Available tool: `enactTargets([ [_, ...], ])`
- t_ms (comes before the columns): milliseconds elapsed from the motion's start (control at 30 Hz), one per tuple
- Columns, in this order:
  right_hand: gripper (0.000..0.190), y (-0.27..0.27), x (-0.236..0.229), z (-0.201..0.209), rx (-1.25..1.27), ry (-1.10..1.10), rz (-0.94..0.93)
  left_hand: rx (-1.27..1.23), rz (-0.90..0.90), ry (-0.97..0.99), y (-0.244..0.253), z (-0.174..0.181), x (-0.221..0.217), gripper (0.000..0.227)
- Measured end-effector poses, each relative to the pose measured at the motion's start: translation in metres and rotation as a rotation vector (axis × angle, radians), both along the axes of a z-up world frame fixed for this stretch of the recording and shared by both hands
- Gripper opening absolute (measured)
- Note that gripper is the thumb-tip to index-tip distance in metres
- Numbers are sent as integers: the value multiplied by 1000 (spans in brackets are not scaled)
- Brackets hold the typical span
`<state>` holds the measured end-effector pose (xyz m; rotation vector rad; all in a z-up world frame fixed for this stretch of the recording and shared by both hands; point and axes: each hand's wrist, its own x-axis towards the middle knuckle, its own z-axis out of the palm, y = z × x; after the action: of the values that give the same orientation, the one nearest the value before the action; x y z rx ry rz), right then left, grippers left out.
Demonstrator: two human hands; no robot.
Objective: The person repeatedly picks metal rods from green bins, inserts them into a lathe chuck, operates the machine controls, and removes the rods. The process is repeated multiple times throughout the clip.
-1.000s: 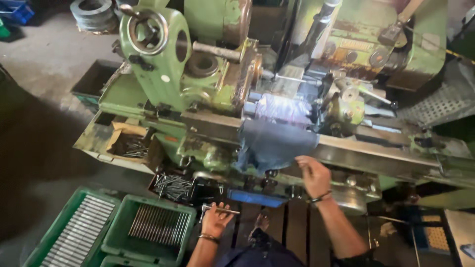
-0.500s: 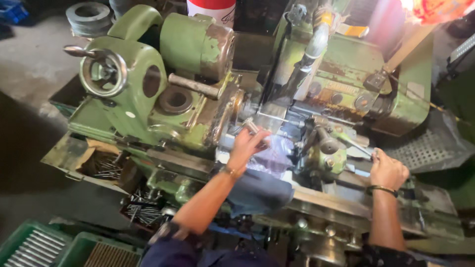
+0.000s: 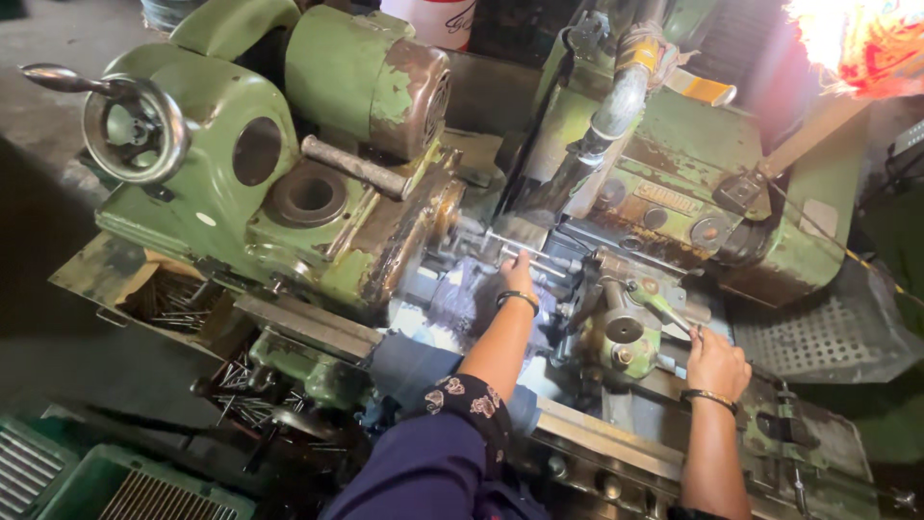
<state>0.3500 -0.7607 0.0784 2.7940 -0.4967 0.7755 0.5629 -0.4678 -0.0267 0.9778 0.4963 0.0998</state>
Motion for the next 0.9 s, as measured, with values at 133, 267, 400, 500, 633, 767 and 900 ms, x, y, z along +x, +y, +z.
enactTargets([
  [133, 29, -4, -1, -6, 41, 23, -12, -113, -33, 22, 4, -8, 3, 36],
  [267, 32, -6, 0, -9, 76, 48, -32, -33, -63, -28, 1, -9, 7, 35],
  [400, 29, -7, -1, -10, 61, 11, -12, -174, -40, -119, -1, -13, 13, 30],
  [500, 29, -9, -1, -10, 47, 28, -29, -146, -49, -95, -1, -15, 16, 32],
  [633, 28, -8, -3, -10, 73, 6, -11, -151, -38, -84, -3, -15, 15, 32],
  [767, 27, -7, -3, -11, 83, -5, 3, -183, -30, -103, -6, -16, 14, 32],
  [900, 27, -7, -4, -12, 94, 0, -6, -152, -18, -81, -6, -17, 15, 33],
])
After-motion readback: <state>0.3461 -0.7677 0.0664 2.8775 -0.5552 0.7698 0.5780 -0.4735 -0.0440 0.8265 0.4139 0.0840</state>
